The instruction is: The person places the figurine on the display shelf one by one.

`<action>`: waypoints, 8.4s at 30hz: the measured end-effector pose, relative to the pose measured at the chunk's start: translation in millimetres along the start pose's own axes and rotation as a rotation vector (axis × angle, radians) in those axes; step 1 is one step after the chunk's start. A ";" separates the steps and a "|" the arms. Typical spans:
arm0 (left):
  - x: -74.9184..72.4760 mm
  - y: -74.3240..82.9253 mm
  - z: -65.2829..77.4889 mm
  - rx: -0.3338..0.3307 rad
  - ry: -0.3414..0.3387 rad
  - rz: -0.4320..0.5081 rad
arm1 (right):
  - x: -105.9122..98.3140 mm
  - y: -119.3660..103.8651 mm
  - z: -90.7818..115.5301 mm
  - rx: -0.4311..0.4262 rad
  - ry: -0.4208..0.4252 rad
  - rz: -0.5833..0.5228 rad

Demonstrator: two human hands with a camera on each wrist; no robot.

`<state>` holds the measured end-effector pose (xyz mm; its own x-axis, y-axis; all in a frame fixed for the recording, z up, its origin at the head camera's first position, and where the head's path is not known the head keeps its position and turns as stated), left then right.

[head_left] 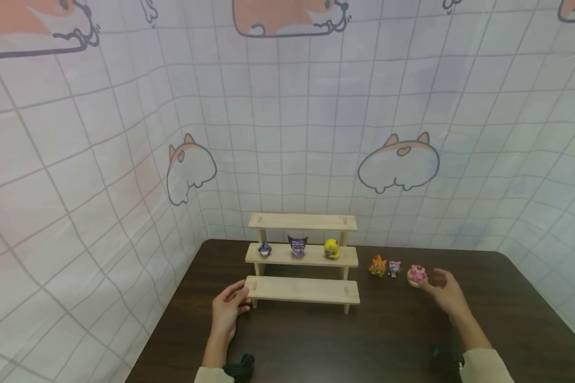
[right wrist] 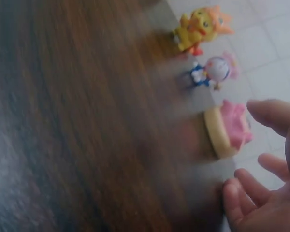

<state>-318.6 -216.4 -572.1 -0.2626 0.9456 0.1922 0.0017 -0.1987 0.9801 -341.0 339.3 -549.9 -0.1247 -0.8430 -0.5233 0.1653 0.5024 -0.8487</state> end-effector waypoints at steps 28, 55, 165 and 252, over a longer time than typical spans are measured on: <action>0.6 -2.7 -0.7 -0.003 0.005 -0.017 | 2.6 16.2 -34.3 -0.048 -0.048 0.201; -0.8 -4.7 -2.6 0.023 0.014 -0.010 | 6.0 15.5 -31.2 -0.014 0.012 0.080; -0.8 -4.2 -1.0 0.012 0.031 -0.036 | 179.8 -150.3 84.3 -0.397 -0.241 -0.250; 0.8 -0.9 -2.2 -0.003 0.014 -0.022 | 297.4 -209.6 62.6 -0.446 -0.146 0.181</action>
<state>-321.0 -216.1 -572.9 -0.2762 0.9460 0.1696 -0.0075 -0.1786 0.9839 -351.5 -28.7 -522.9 0.0106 -0.7367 -0.6761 -0.2665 0.6496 -0.7120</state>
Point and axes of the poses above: each hand's wrist, its own z-axis away from the middle knuckle, its own x-axis out of the palm, y = z × x, the point moved 2 cm from there along -z, towards the middle knuckle, and after that the axes turned 2 degrees about x, right-handed, at the moved point
